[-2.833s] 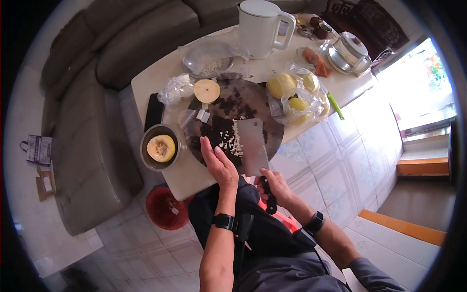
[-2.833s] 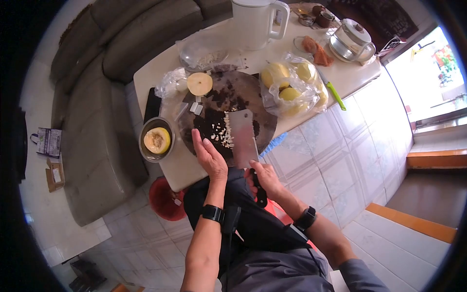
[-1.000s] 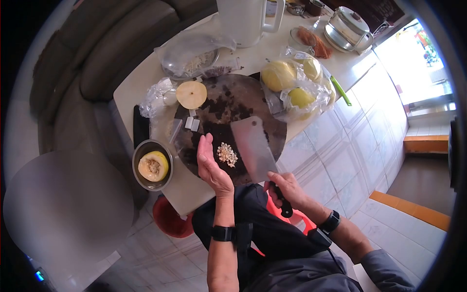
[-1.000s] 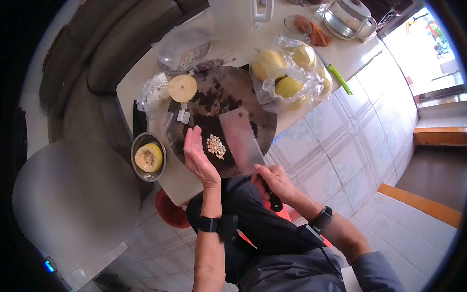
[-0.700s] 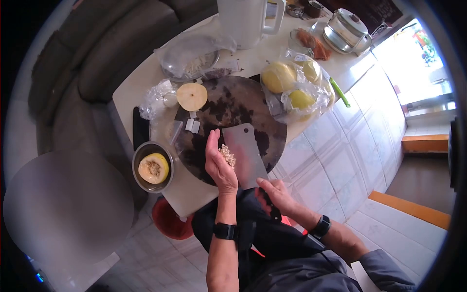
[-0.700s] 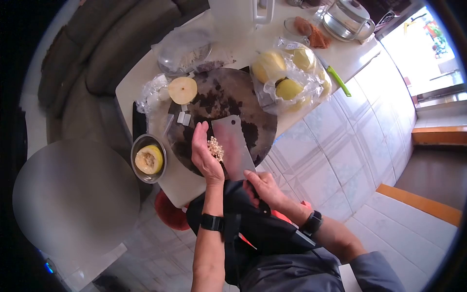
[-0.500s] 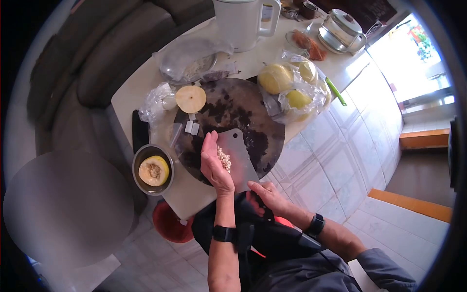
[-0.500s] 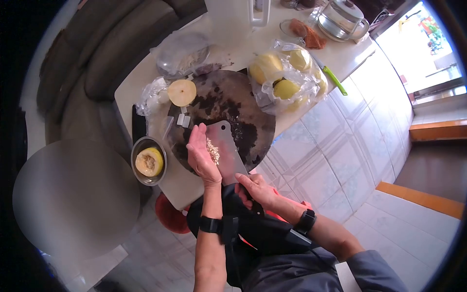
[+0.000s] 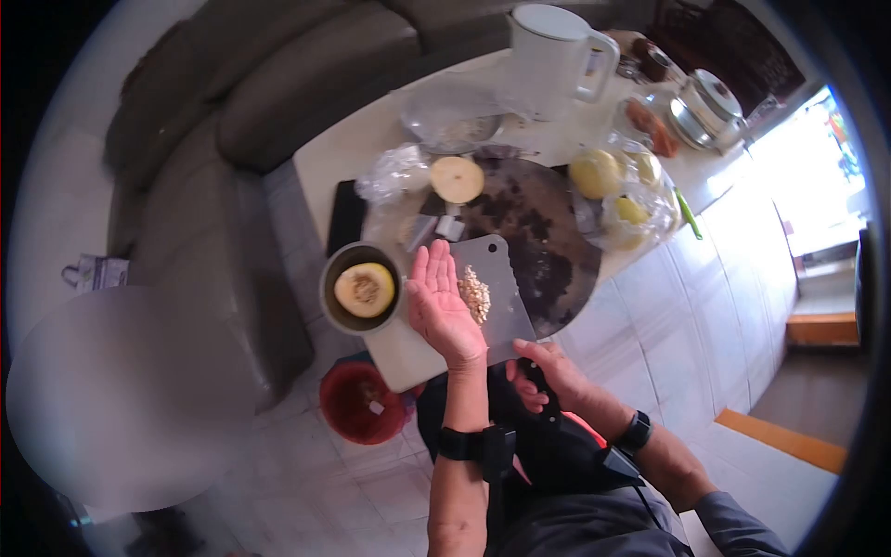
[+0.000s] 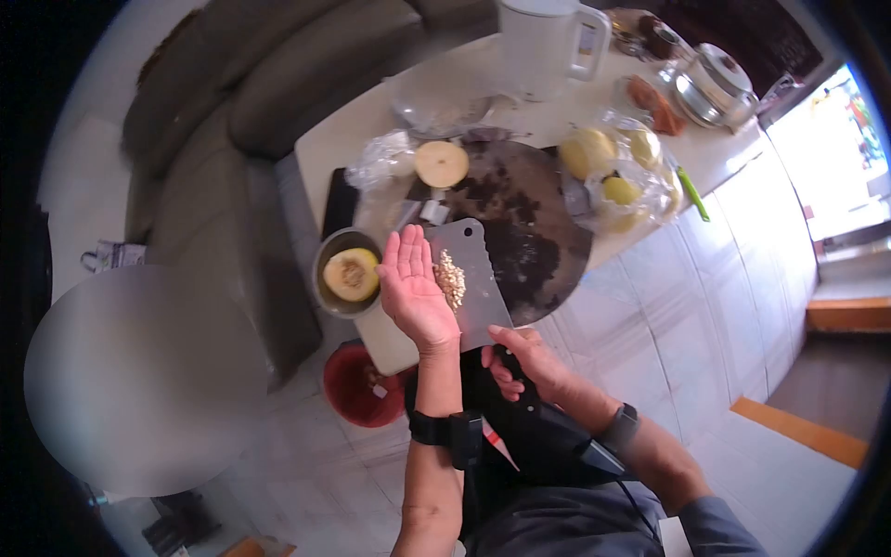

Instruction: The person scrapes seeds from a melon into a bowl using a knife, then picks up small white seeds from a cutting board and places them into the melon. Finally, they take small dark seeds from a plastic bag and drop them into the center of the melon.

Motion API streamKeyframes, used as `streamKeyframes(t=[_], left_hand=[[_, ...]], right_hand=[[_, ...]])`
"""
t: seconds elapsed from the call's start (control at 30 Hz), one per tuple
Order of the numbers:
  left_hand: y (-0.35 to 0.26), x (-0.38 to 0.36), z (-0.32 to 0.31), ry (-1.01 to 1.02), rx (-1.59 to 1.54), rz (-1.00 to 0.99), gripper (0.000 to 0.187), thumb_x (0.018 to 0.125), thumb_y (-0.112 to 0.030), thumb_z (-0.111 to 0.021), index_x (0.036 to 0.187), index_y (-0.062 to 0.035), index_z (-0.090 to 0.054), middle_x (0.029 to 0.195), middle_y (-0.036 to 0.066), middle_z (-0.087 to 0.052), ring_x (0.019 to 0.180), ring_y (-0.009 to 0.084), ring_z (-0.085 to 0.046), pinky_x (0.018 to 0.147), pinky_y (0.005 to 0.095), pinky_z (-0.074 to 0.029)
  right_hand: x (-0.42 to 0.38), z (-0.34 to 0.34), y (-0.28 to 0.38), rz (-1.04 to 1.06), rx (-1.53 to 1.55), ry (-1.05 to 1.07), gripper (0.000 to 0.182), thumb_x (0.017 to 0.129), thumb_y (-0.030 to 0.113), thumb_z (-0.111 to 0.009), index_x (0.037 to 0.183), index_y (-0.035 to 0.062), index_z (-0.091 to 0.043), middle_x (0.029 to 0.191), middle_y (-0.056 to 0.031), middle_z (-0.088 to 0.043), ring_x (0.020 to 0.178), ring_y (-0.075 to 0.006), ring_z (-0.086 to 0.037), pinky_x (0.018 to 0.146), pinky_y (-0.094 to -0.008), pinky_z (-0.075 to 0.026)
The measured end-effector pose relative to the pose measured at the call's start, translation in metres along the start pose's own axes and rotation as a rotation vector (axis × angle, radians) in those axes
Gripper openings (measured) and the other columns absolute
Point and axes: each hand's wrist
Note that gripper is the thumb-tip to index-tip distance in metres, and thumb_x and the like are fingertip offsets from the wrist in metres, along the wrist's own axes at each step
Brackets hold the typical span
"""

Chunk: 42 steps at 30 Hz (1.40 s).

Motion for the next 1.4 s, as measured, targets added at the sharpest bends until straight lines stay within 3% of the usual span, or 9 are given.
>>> streamKeyframes(t=[0.17, 0.5, 0.7, 0.9, 1.03, 1.13, 1.17, 1.23, 1.4], left_hand=[[-0.034, 0.019, 0.030, -0.089, -0.070, -0.041, 0.058, 0.103, -0.040, -0.033, 0.135, 0.0075, -0.039, 0.134, 0.024, -0.049, 0.128, 0.0329, -0.045, 0.113, 0.0446, -0.031], [-0.086, 0.066, 0.072, -0.197, -0.034, -0.049, 0.063, 0.102, -0.045, -0.035, 0.136, 0.0076, -0.036, 0.134, 0.023, -0.047, 0.129, 0.0312, -0.044, 0.113, 0.0428, -0.032], [-0.090, 0.069, 0.085, -0.104, 0.213, -0.049, 0.054, 0.101, -0.033, -0.042, 0.134, 0.0090, -0.040, 0.132, 0.021, -0.050, 0.126, 0.0298, -0.047, 0.111, 0.0416, -0.034], [-0.094, 0.065, 0.093, -0.313, 0.172, 0.060, 0.049, 0.096, -0.026, -0.055, 0.131, 0.0077, -0.048, 0.129, 0.018, -0.053, 0.120, 0.0254, -0.052, 0.104, 0.0385, -0.039], [-0.108, 0.056, 0.098, -0.209, 0.460, 0.222, 0.044, 0.088, -0.016, -0.066, 0.126, 0.0039, -0.055, 0.130, 0.015, -0.053, 0.120, 0.0223, -0.051, 0.103, 0.0370, -0.039], [-0.125, 0.041, 0.088, 0.368, 1.213, -0.283, 0.047, 0.079, -0.010, -0.073, 0.124, -0.0034, -0.060, 0.139, 0.017, -0.043, 0.126, 0.0320, -0.045, 0.104, 0.0397, -0.038], [-0.123, 0.041, 0.088, 0.369, 1.214, -0.281, 0.047, 0.079, -0.010, -0.073, 0.124, -0.0034, -0.060, 0.139, 0.017, -0.043, 0.126, 0.0320, -0.045, 0.104, 0.0397, -0.038], [-0.117, 0.040, 0.093, 0.629, 1.238, -0.317, 0.044, 0.078, -0.010, -0.074, 0.120, -0.0042, -0.063, 0.140, 0.018, -0.042, 0.128, 0.0351, -0.043, 0.105, 0.0420, -0.038], [-0.118, 0.054, 0.096, 0.762, 1.262, -0.309, 0.039, 0.077, -0.002, -0.071, 0.115, -0.0074, -0.067, 0.138, 0.015, -0.047, 0.128, 0.0357, -0.044, 0.103, 0.0427, -0.041]], right_hand=[[0.012, -0.032, 0.001, -0.087, -0.011, 0.100, 0.044, 0.098, 0.037, -0.045, 0.083, -0.0034, -0.053, 0.053, -0.0046, -0.042, 0.037, -0.0128, -0.038, 0.037, -0.0293, -0.037], [0.048, -0.081, -0.003, -0.227, 0.005, 0.144, 0.040, 0.098, 0.034, -0.044, 0.084, -0.0028, -0.053, 0.054, -0.0028, -0.042, 0.039, -0.0123, -0.037, 0.040, -0.0309, -0.038], [0.055, -0.092, 0.007, -0.244, -0.007, 0.112, 0.040, 0.098, 0.033, -0.043, 0.083, -0.0022, -0.053, 0.054, -0.0023, -0.042, 0.039, -0.0121, -0.037, 0.040, -0.0308, -0.038], [0.051, -0.098, 0.019, -0.263, 0.001, 0.088, 0.037, 0.098, 0.030, -0.044, 0.082, -0.0026, -0.053, 0.054, -0.0027, -0.042, 0.039, -0.0120, -0.037, 0.039, -0.0310, -0.038], [0.051, -0.100, 0.023, -0.296, 0.001, 0.076, 0.036, 0.097, 0.029, -0.045, 0.082, -0.0027, -0.052, 0.054, -0.0029, -0.042, 0.038, -0.0122, -0.038, 0.038, -0.0312, -0.038], [0.051, -0.103, 0.026, -0.322, -0.033, 0.045, 0.037, 0.096, 0.033, -0.046, 0.084, -0.0006, -0.053, 0.054, -0.0014, -0.041, 0.039, -0.0105, -0.036, 0.040, -0.0275, -0.035], [0.052, -0.103, 0.026, -0.329, -0.025, 0.034, 0.037, 0.096, 0.033, -0.046, 0.084, -0.0007, -0.053, 0.054, -0.0015, -0.041, 0.039, -0.0106, -0.037, 0.040, -0.0275, -0.035], [0.053, -0.103, 0.026, -0.345, -0.021, 0.024, 0.037, 0.096, 0.033, -0.047, 0.084, -0.0008, -0.053, 0.054, -0.0016, -0.041, 0.039, -0.0106, -0.037, 0.039, -0.0275, -0.035], [0.053, -0.103, 0.032, -0.318, -0.011, 0.031, 0.036, 0.096, 0.031, -0.047, 0.083, -0.0022, -0.054, 0.054, -0.0033, -0.043, 0.038, -0.0115, -0.038, 0.039, -0.0293, -0.037]])
Point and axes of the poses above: each hand's wrist, its own x-axis towards the middle knuckle, its own z-axis out of the back of the hand, y = z × x
